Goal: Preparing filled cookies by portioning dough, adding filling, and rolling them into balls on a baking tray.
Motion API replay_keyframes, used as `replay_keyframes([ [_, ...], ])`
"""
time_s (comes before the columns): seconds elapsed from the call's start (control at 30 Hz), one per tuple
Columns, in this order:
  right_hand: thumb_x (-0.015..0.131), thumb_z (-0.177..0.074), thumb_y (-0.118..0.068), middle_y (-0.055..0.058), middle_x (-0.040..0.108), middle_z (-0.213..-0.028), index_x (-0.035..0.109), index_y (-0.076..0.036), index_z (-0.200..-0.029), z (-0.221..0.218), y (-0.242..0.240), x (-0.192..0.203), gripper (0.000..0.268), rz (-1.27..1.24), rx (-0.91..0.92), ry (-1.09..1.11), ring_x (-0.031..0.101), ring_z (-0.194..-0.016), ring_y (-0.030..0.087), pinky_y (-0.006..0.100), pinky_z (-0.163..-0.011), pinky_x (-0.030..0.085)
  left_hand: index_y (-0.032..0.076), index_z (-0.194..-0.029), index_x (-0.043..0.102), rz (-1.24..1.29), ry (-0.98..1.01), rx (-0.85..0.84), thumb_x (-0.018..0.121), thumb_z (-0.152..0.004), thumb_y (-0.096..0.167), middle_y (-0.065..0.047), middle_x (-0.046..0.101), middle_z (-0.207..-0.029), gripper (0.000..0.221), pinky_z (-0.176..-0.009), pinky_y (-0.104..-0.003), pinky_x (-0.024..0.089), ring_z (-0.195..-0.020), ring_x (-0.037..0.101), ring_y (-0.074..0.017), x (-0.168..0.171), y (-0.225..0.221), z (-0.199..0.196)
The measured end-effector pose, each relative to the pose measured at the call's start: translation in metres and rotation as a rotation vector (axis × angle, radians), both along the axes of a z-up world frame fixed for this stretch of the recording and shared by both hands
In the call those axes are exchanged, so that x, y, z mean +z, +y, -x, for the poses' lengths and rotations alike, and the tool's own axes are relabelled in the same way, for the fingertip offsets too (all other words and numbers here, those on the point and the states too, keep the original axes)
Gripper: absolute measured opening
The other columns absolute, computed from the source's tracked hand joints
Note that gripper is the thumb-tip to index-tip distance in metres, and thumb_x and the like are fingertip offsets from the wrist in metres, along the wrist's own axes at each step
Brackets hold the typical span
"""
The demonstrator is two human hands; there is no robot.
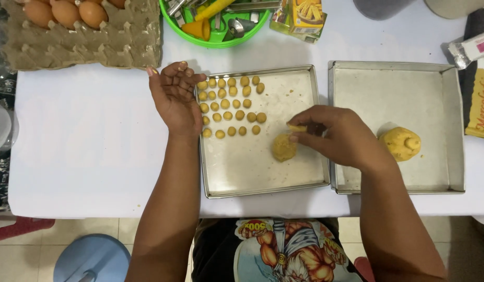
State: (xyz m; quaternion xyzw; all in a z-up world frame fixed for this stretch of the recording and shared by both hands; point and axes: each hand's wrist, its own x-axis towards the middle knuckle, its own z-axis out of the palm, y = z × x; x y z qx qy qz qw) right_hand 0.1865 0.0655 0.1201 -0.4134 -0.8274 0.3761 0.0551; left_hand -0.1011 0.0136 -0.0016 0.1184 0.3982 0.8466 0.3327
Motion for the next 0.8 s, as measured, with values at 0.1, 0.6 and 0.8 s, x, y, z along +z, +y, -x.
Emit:
replay_keyframes([
  [0.1, 0.077, -0.089, -0.01, 0.017, 0.077, -0.104, 0.078, -0.008, -0.115, 0.011, 0.008, 0.0, 0.026, -0.012, -0.012, 0.098, 0.075, -0.093, 0.037, 0.047, -0.076, 0.059, 0.012, -0.096, 0.071, 0.066, 0.1, -0.015, 0.043, -0.096, 0.067, -0.003, 0.06, -0.081, 0.061, -0.088, -0.034, 0.066, -0.079, 0.075, -0.0161, 0.005, 0.0, -0.006],
  [0.6, 0.078, -0.094, -0.008, 0.011, 0.075, -0.093, 0.074, -0.009, -0.109, 0.066, 0.025, -0.027, 0.016, -0.098, -0.022, 0.508, 0.076, -0.088, 0.025, 0.033, -0.069, 0.059, 0.004, -0.112, 0.075, -0.082, 0.966, -0.163, 0.075, -0.098, 0.008, -0.011, 0.068, -0.098, 0.015, -0.093, -0.04, 0.054, -0.089, 0.071, -0.0247, 0.025, -0.014, -0.02],
  [0.8, 0.076, -0.097, -0.009, 0.008, 0.076, -0.086, 0.074, -0.009, -0.11, 0.063, 0.031, -0.067, 0.013, -0.103, -0.046, 0.68, 0.072, -0.078, 0.02, 0.03, -0.066, 0.056, 0.008, -0.11, 0.081, -0.106, 1.088, -0.178, 0.095, -0.076, 0.005, -0.01, 0.074, -0.099, 0.037, -0.087, -0.037, 0.059, -0.084, 0.076, -0.0241, 0.021, -0.011, -0.033],
])
